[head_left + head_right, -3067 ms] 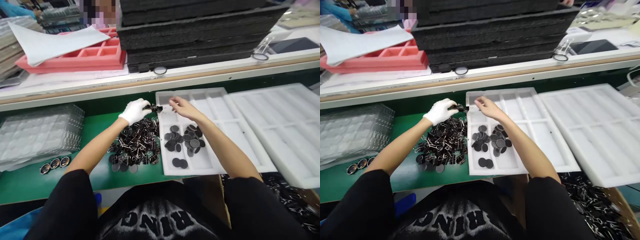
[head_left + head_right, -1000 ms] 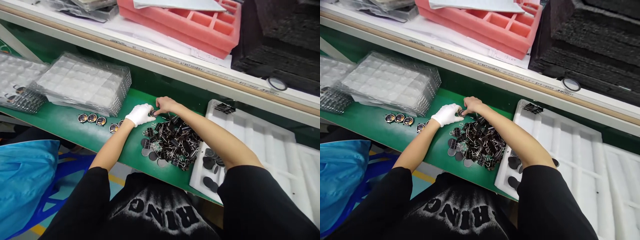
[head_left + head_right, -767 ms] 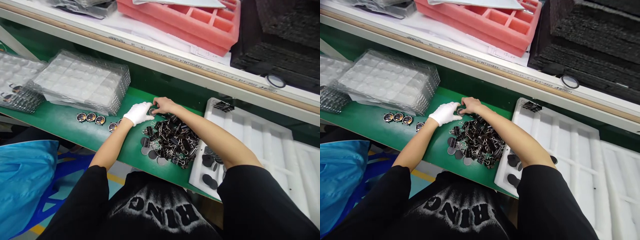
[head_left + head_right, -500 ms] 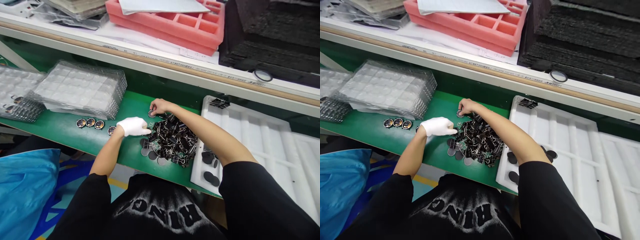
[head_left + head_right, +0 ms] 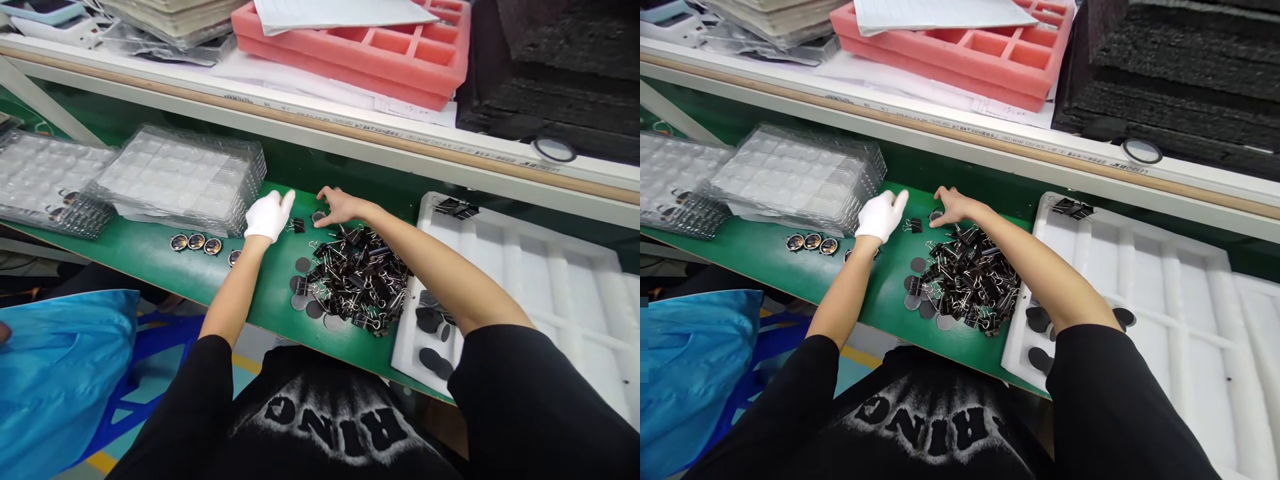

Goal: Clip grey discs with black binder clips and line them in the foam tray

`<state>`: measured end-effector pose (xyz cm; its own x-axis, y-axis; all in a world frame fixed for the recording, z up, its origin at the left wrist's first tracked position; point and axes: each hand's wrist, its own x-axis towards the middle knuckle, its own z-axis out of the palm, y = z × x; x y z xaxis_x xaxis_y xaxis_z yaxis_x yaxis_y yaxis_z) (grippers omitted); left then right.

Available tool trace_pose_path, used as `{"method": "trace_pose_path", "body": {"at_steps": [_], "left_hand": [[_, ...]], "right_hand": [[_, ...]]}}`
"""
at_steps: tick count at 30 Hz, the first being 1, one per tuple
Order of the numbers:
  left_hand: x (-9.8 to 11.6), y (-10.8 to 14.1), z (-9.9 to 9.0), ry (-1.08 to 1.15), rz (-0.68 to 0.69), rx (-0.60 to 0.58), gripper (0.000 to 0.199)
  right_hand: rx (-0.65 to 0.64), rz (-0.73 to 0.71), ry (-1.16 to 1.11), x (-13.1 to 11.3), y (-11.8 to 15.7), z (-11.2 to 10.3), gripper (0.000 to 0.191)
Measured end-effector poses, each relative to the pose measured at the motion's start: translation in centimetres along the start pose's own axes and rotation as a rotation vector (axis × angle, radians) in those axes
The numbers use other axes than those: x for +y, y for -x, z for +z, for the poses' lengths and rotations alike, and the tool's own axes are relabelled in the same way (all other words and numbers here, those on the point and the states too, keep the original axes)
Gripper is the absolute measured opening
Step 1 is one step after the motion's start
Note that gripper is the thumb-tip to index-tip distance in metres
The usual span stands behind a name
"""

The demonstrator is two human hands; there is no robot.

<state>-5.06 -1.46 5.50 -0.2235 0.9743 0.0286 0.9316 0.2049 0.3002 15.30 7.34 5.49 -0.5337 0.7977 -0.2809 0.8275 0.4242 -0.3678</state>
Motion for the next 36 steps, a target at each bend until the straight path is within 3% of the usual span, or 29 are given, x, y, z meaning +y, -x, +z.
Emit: {"method": "trace_pose_path", "body": {"at_steps": [2,6,9,13,16,20,24,27,29,33,36], "left_hand": [[1.6,-0.6,0.5,0.038,-0.037,0.154,0.068],[3.6,-2.3,2.9,-0.012,-0.115,0.231,0.066],[3.2,-2.9,4.8,-0.042,-0.207,0.260,0.065],[1.7,-3.1,6.2,-0.011,-0.196,0.328,0.062],[1.1,-3.3,6.4,-0.039,-0.177,0.298,0.063],[1.3,-3.4,5.9,-0.192,-0.130,0.048,0.071],[1.5,-3.3,5.4,-0.208,-0.175,0.091,0.071],[1.3,-3.3,5.4,-0.197,-0.131,0.008,0.072],[1.3,-3.4,5.7,-0.169,-0.126,0.041,0.071],[1.5,-3.7,6.4,-0.083,-0.149,0.233,0.068],[1.7,-3.3,5.6,-0.048,-0.161,0.263,0.064]], "right_hand": [[-0.001,-0.113,0.061,0.3,-0.1,0.3,0.098],[-0.074,-0.156,0.184,0.3,-0.7,0.6,0.070],[-0.066,-0.175,0.188,0.5,-0.9,0.6,0.056],[-0.010,-0.217,0.149,0.9,-0.6,0.7,0.049],[-0.031,-0.268,0.098,0.8,-0.5,0.9,0.048],[-0.035,-0.303,0.067,0.0,-0.7,1.6,0.051],[-0.005,-0.323,0.060,-0.9,-0.9,2.1,0.048],[0.001,-0.351,0.075,-1.4,-0.8,2.4,0.047],[0.002,-0.346,0.088,-1.5,-0.9,2.5,0.048],[0.004,-0.330,0.089,-1.6,-0.9,2.5,0.048],[-0.001,-0.333,0.104,-1.8,-0.7,2.3,0.049]]}}
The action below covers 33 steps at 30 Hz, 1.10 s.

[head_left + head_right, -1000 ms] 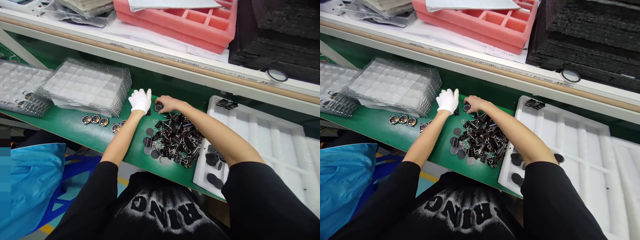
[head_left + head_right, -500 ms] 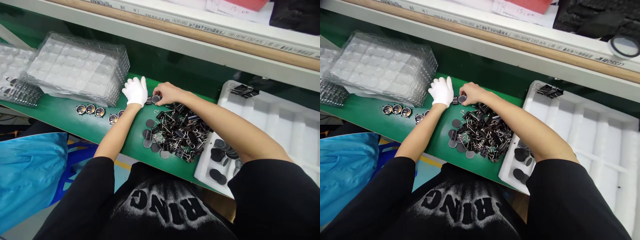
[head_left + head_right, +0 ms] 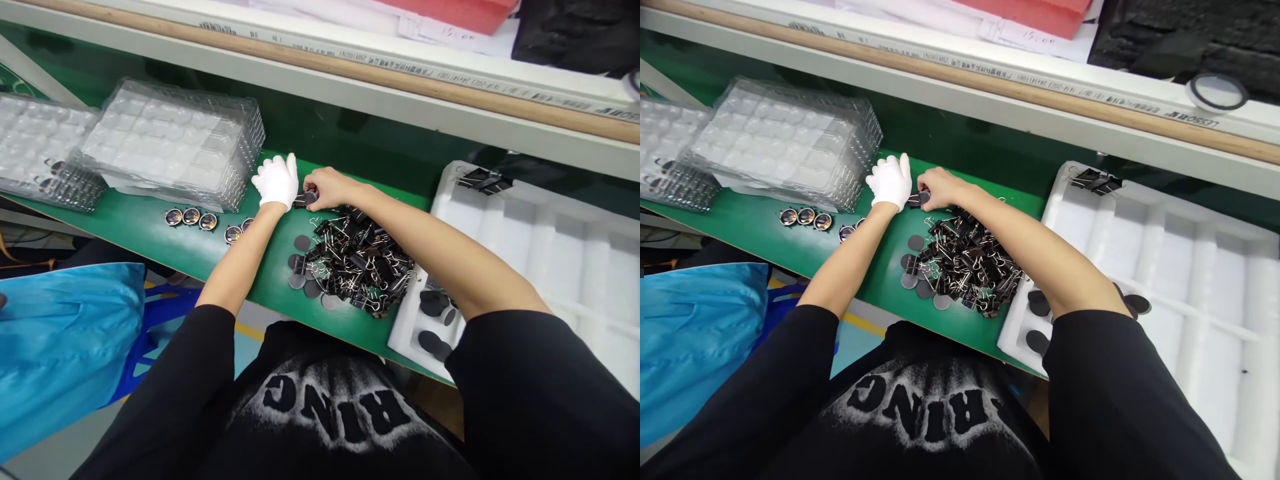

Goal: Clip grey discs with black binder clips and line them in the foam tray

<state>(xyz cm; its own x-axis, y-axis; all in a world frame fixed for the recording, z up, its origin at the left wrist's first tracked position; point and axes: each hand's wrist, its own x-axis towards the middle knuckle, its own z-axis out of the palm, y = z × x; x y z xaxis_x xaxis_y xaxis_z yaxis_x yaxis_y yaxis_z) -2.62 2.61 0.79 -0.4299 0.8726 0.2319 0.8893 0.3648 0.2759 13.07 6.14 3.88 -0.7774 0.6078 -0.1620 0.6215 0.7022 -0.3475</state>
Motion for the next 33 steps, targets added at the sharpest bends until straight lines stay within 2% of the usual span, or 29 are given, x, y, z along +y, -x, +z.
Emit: {"method": "trace_pose_path", "body": {"at_steps": [2,5,6,8,11,13,15,17,18,20,22,24,26,30,31,33], "left_hand": [[-0.1,0.6,-1.5,0.039,0.046,0.020,0.060],[-0.2,2.3,-4.4,0.106,0.259,-0.017,0.060],[-0.2,3.1,-5.1,0.115,0.336,-0.080,0.060],[-0.2,4.4,-6.0,0.098,0.446,-0.285,0.059],[-0.4,5.4,-6.0,0.088,0.550,-0.591,0.056],[-0.9,5.5,-5.6,0.175,0.601,-0.665,0.050],[-1.6,5.2,-5.4,0.296,0.601,-0.633,0.043],[-2.3,4.9,-5.3,0.372,0.561,-0.548,0.042],[-2.5,4.8,-5.4,0.381,0.546,-0.516,0.043],[-2.4,5.1,-5.4,0.354,0.545,-0.513,0.047],[-2.1,5.5,-5.2,0.302,0.594,-0.571,0.046],[-1.8,5.8,-4.9,0.277,0.634,-0.597,0.041],[-2.0,5.6,-4.8,0.296,0.605,-0.541,0.037],[-3.2,4.1,-4.6,0.246,0.312,-0.274,0.037],[-3.5,3.7,-4.5,0.200,0.236,-0.240,0.037],[-3.5,3.1,-4.5,0.114,0.146,-0.256,0.039]], "right_hand": [[-0.002,-0.009,0.021,-0.3,0.4,-0.3,0.055],[0.013,0.070,0.077,-0.5,1.0,-0.7,0.064],[0.011,0.136,0.099,-0.6,1.2,-0.9,0.063],[-0.004,0.277,0.140,-0.6,1.2,-1.3,0.058],[-0.014,0.396,0.163,-0.8,1.1,-1.9,0.064],[0.003,0.452,0.150,-0.9,1.2,-2.5,0.067],[0.068,0.442,0.173,-0.8,1.6,-3.1,0.058],[0.121,0.267,0.244,-0.1,2.3,-3.6,0.043],[0.119,0.134,0.285,0.4,2.6,-3.7,0.042],[0.054,-0.109,0.353,1.5,2.8,-3.6,0.059],[-0.023,-0.230,0.413,2.4,2.6,-3.2,0.070],[-0.068,-0.271,0.484,2.8,2.0,-2.6,0.067],[-0.079,-0.278,0.562,2.9,1.5,-2.3,0.058],[-0.060,-0.211,0.645,2.6,1.3,-2.6,0.045],[-0.064,-0.187,0.643,2.5,1.4,-2.7,0.045],[-0.069,-0.136,0.620,2.4,1.6,-2.9,0.049]]}}
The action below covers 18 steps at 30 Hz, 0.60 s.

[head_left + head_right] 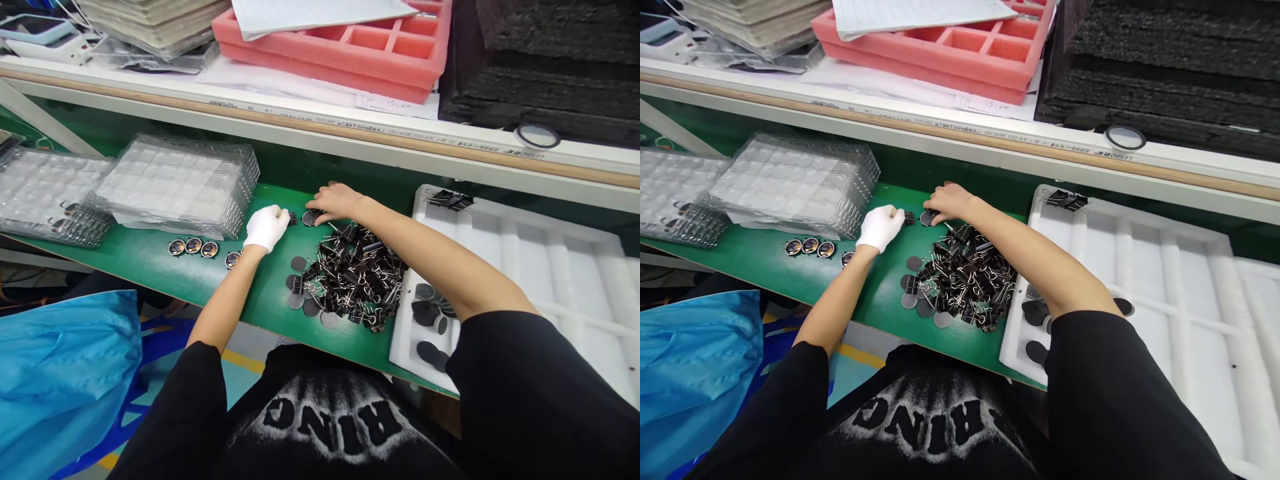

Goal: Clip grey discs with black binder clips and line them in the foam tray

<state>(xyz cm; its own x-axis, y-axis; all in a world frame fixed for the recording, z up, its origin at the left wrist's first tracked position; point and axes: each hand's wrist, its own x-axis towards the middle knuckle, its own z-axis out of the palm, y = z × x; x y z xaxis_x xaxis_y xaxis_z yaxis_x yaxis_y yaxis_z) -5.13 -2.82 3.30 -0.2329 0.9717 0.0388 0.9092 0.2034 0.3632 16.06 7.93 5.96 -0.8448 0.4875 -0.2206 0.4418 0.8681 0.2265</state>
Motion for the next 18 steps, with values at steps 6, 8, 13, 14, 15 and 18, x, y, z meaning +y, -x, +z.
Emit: {"method": "trace_pose_path", "body": {"at_steps": [6,8,13,14,15,18], "left_hand": [[2.8,-2.4,0.1,0.020,-0.106,0.266,0.057],[3.9,-3.7,0.7,0.028,-0.154,0.286,0.058],[4.3,-6.0,2.9,0.002,-0.315,0.263,0.059],[4.0,-6.1,3.2,-0.010,-0.322,0.259,0.059],[3.8,-6.1,3.4,-0.028,-0.317,0.261,0.059],[3.0,-5.9,3.8,-0.071,-0.288,0.279,0.057]], "right_hand": [[0.046,0.067,-0.103,-0.2,-0.1,0.2,0.064],[0.038,0.056,-0.161,-0.2,-0.3,0.4,0.057],[-0.002,0.058,-0.388,0.0,-0.7,1.2,0.046],[0.012,0.066,-0.416,0.0,-0.8,1.4,0.046],[0.026,0.080,-0.438,0.0,-0.8,1.6,0.046],[0.065,0.104,-0.486,0.1,-1.0,2.0,0.044]]}}
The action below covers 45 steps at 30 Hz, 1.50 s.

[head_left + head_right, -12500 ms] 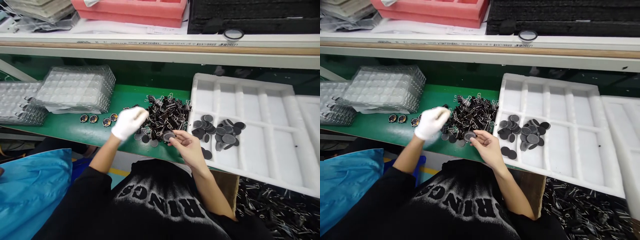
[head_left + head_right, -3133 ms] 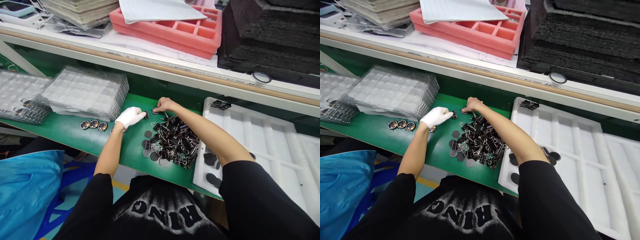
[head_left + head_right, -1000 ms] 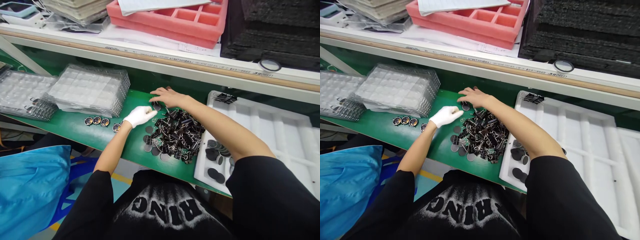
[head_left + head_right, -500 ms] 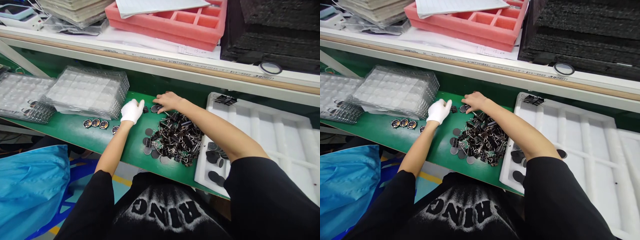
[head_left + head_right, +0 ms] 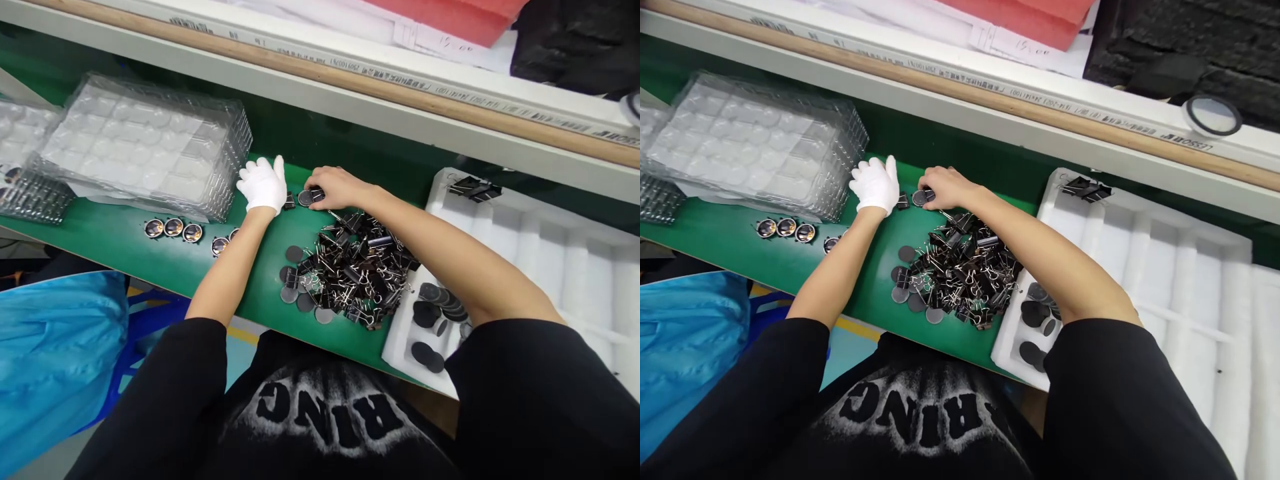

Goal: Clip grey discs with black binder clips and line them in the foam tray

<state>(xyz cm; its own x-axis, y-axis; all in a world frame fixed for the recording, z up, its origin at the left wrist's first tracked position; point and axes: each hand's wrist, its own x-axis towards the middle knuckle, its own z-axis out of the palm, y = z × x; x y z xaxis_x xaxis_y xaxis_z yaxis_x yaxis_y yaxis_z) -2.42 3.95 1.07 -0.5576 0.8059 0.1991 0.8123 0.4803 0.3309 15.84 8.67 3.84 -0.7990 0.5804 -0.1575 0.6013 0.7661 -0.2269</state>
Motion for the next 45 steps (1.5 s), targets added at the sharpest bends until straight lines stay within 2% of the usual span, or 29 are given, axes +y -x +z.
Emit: {"method": "trace_pose_path", "body": {"at_steps": [11,17,24,27,30,33,35,37,39,42,45], "left_hand": [[-1.4,-1.0,2.6,0.197,0.081,0.119,0.043],[-1.3,-0.8,1.9,0.155,0.053,0.041,0.047],[-1.2,-1.0,2.2,0.259,0.084,0.008,0.045],[-1.3,-1.1,1.9,0.239,0.080,0.013,0.045],[-1.7,-0.9,0.6,0.281,0.178,-0.030,0.049],[-2.1,0.0,-1.6,0.486,0.376,-0.092,0.067],[-1.8,0.9,-3.3,0.519,0.494,-0.104,0.071],[-0.8,2.1,-4.8,0.428,0.536,-0.105,0.067],[0.8,3.3,-6.1,0.327,0.499,-0.108,0.065],[3.5,5.1,-7.0,0.287,0.506,-0.129,0.063],[4.8,6.9,-7.1,0.398,0.628,-0.172,0.059]], "right_hand": [[0.057,-0.181,-0.063,0.5,-1.6,1.4,0.049],[0.052,-0.185,-0.073,0.1,-2.1,1.8,0.050],[0.046,-0.185,-0.094,0.3,-2.3,1.9,0.047],[0.064,-0.185,-0.099,0.2,-2.4,1.9,0.046],[0.058,-0.144,-0.122,-0.1,-2.0,1.0,0.048],[0.030,-0.124,-0.289,-0.1,-0.7,-0.7,0.048],[-0.017,-0.084,-0.470,0.0,0.8,-1.7,0.050],[-0.069,-0.006,-0.668,-0.1,2.7,-2.4,0.059],[-0.087,0.054,-0.838,-0.4,4.8,-2.8,0.068],[0.022,0.067,-0.941,-0.8,8.7,-3.2,0.058],[0.239,0.066,-0.800,0.5,13.4,-3.5,0.046]]}}
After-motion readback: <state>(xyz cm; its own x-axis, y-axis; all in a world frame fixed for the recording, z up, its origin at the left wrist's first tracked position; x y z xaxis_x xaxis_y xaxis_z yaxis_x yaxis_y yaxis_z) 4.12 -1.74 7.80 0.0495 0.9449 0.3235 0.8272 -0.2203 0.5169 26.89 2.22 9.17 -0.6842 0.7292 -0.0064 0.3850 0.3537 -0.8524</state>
